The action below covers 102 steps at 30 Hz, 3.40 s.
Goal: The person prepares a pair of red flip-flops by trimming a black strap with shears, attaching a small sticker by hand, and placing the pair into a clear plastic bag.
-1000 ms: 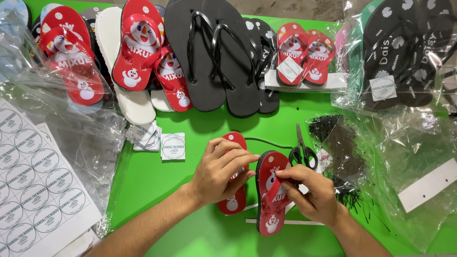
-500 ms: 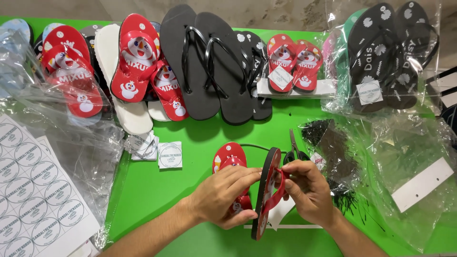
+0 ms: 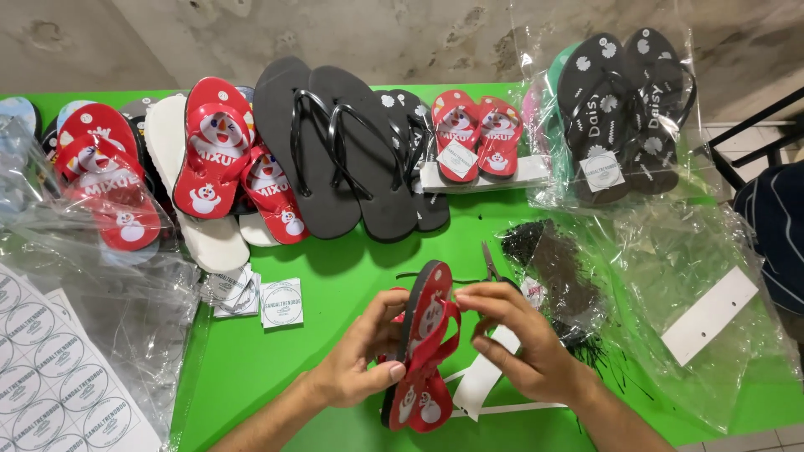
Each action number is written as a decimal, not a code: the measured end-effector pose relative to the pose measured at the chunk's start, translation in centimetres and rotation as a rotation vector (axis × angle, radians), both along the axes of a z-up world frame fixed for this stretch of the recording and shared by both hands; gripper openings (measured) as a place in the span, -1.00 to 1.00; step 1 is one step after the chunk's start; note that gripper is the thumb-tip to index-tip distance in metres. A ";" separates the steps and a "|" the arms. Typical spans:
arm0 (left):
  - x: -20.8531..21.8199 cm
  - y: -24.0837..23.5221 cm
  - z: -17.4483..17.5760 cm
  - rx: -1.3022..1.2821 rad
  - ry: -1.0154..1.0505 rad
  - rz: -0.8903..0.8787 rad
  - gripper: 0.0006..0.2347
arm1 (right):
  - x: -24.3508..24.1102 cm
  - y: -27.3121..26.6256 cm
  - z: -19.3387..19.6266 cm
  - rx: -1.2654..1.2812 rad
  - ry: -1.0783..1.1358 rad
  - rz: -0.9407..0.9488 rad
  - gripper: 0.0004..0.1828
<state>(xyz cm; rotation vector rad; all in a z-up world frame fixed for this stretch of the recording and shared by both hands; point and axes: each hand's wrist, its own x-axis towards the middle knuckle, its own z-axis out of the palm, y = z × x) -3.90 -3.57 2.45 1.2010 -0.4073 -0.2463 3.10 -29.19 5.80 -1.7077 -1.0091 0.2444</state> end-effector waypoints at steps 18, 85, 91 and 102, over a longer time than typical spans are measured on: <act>0.8 2.3 2.3 0.245 -0.149 0.012 -0.37 | 2.2 -1.1 -1.6 -1.002 -0.091 -0.440 -0.66; -0.8 -0.4 -5.2 -0.382 0.440 -0.097 -0.40 | 0.0 -0.3 -1.8 -0.070 -0.137 -0.376 -0.47; -0.8 -0.3 -4.9 -0.386 0.479 -0.115 -0.36 | 0.2 -0.2 -1.8 -0.065 -0.324 -0.332 -0.43; -0.8 -0.2 -4.9 -0.392 0.485 -0.119 -0.39 | 0.6 -0.2 -2.7 0.007 -0.516 -0.248 -0.49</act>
